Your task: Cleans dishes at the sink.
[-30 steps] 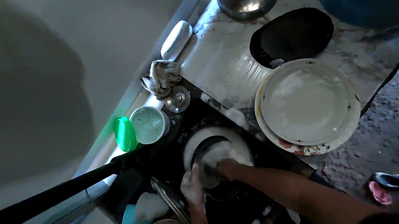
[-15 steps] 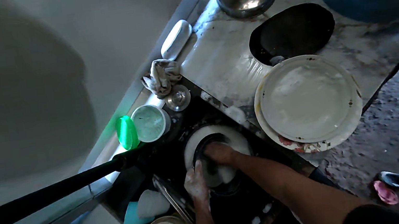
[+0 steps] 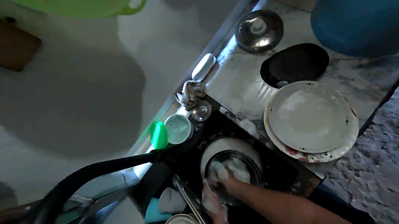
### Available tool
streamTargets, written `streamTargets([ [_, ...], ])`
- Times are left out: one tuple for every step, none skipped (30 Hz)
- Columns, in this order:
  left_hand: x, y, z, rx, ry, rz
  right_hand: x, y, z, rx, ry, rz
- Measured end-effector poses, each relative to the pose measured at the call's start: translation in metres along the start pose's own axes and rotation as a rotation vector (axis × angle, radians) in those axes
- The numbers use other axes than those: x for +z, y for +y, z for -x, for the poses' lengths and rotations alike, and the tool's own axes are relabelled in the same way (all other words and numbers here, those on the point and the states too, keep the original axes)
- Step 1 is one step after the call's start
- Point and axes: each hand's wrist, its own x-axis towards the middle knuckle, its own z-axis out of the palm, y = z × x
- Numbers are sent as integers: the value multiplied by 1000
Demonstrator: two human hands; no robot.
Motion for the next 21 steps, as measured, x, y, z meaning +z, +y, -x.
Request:
streamTargets([
  [0,4,4,2,4,42,3,-7,-5,-47,43,-10],
  [0,10,8,-1,20,90,5,-13,0,-60,19,76],
  [-1,18,10,-9,35,129,6,-21,14,-66,-50,218],
  [-4,27,12,-23,47,145,2,-34,38,-44,-162,384],
  [-9,36,14,-35,36,154,-2,-50,62,-44,-277,547],
  [-13,42,16,-38,17,142,-6,-57,76,-81,-358,679],
  [-15,46,19,-44,11,120,-9,-52,80,-127,-350,683],
  [-14,48,22,-50,16,100,-9,-39,75,-164,-262,596],
  [-13,50,26,-51,17,93,-6,-34,67,-189,-172,527],
  [-11,55,31,-41,14,74,-5,-33,56,-218,-100,531],
  [-9,59,36,-21,16,34,-8,-36,45,-244,-74,613],
  [-8,65,42,-7,20,-40,-15,-40,36,-275,-92,769],
  [-9,69,47,9,19,-126,-23,-44,30,-295,-127,968],
  [-10,72,51,48,14,-180,-30,-50,30,-304,-172,1155],
  [-13,75,54,97,-22,-208,-37,-54,31,-305,-226,1322],
  [-15,76,55,155,-63,-201,-44,-49,29,-312,-248,1435],
  [-14,78,57,200,-77,-163,-49,-42,28,-302,-253,1493],
  [-11,79,58,226,-61,-119,-50,-36,32,-253,-255,1511],
  [-8,79,59,239,-34,-96,-48,-35,42,-177,-267,1503],
  [-6,77,59,256,-10,-90,-46,-42,60,-97,-322,1458],
  [-5,73,59,273,10,-88,-47,-48,78,-103,-400,1366],
])
